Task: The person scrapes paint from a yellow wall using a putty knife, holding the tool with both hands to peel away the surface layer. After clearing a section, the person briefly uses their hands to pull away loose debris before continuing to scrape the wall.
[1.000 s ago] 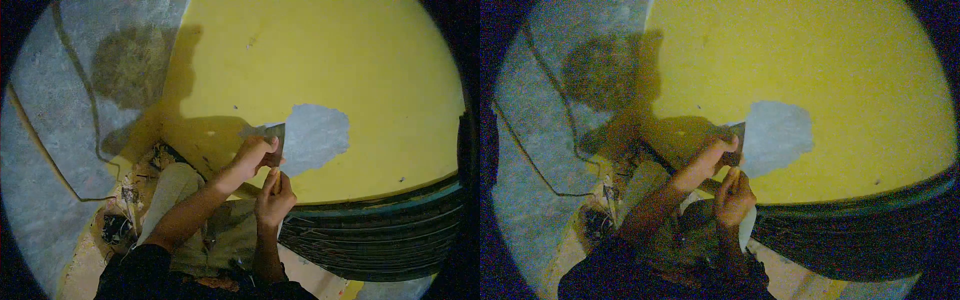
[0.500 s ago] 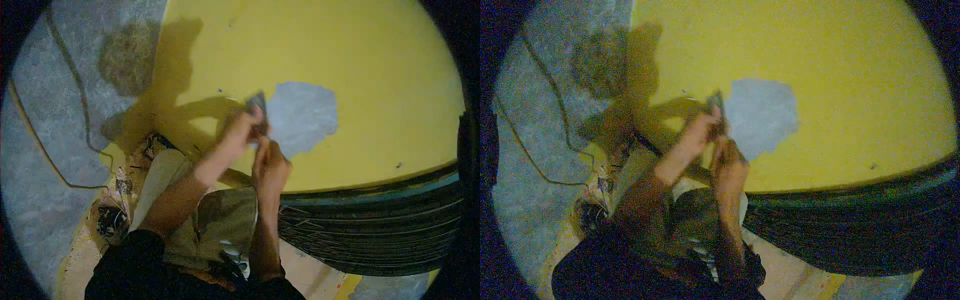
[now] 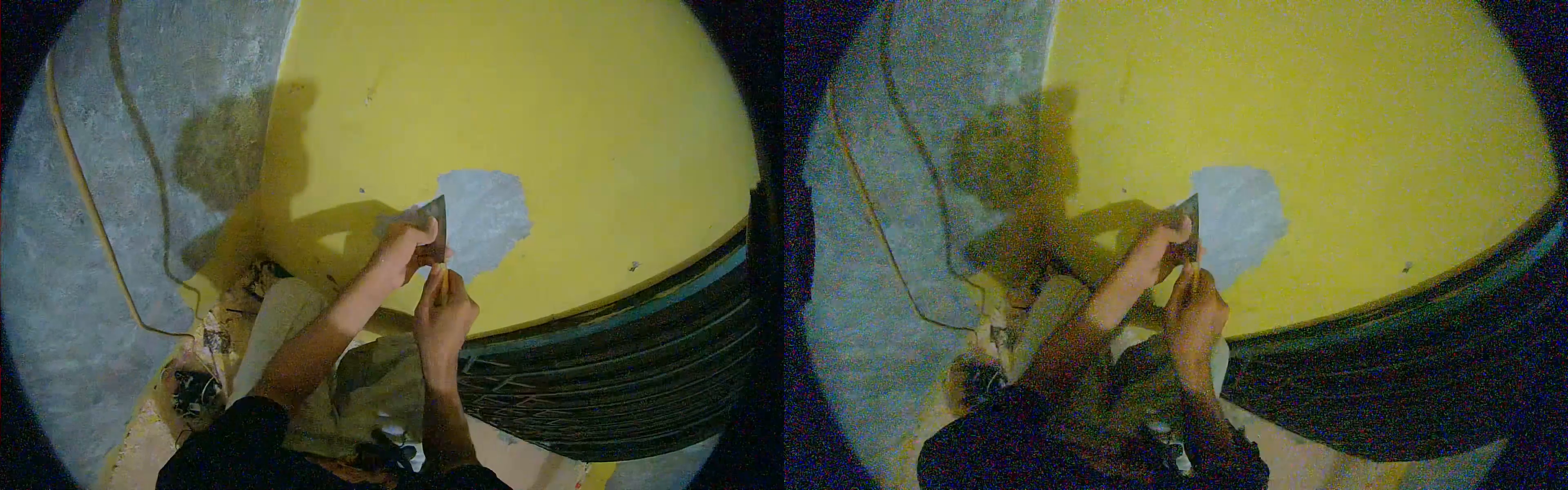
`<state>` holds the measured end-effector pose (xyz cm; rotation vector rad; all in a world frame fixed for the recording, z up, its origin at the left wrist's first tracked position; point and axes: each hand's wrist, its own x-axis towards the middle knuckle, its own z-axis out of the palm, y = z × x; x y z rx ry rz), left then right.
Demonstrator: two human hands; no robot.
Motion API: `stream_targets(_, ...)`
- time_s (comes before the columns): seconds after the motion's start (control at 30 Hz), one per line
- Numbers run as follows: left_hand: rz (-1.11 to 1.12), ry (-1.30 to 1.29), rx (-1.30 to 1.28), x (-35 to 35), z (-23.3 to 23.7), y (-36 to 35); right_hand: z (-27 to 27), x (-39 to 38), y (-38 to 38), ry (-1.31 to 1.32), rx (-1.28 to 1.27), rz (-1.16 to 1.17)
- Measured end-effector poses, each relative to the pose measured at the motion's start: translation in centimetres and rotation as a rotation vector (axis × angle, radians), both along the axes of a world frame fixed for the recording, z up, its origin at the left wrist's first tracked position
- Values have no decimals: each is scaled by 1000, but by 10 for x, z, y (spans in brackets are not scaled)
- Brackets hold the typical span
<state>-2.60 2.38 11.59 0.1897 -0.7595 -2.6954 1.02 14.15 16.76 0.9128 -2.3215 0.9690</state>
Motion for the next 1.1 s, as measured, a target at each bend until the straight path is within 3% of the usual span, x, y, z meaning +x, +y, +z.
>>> stream_targets(0.1, -89, -32, -20, -4, -2, 3, 0, 0, 4, 37, 36, -14)
stream_targets(0.33, -61, -3, 62, -10, 2, 3, 6, -10, 2, 75, 163, -53)
stream_targets(0.47, -56, -49, -7, 18, 18, -6, 20, 3, -8, 60, 165, 101)
stream_targets(0.5, 126, -203, 35, 23, 22, -7, 23, 10, -16, -12, 134, 190)
stream_targets(0.53, 113, -220, 33, 39, 21, -3, 9, 6, -32, -10, 95, 228)
stream_targets(0.6, 269, 131, -169, 78, 30, -8, 12, 10, -36, 61, 193, 142)
stream_targets(0.63, 362, -120, -185, 79, 65, 10, 16, 9, -33, 60, 168, 147)
stream_targets(0.67, 368, -113, -195, 58, 40, 0, 21, 4, -26, 45, 227, 66)
stream_targets(0.73, -222, 215, 141, -7, -31, -29, 18, -6, -9, 48, 293, -13)
stream_targets(0.77, -100, 61, 159, -7, -21, -12, 5, -13, -1, 60, 272, -20)
stream_targets(0.87, -145, 63, 155, -17, -18, 9, 1, -17, 18, 71, 183, 2)
stream_targets(0.9, -61, 52, 29, -20, -14, 14, 3, -19, 20, 52, 127, 16)
stream_targets(1.1, -76, 48, 28, -13, 3, 8, 16, -26, 17, 36, 163, 41)
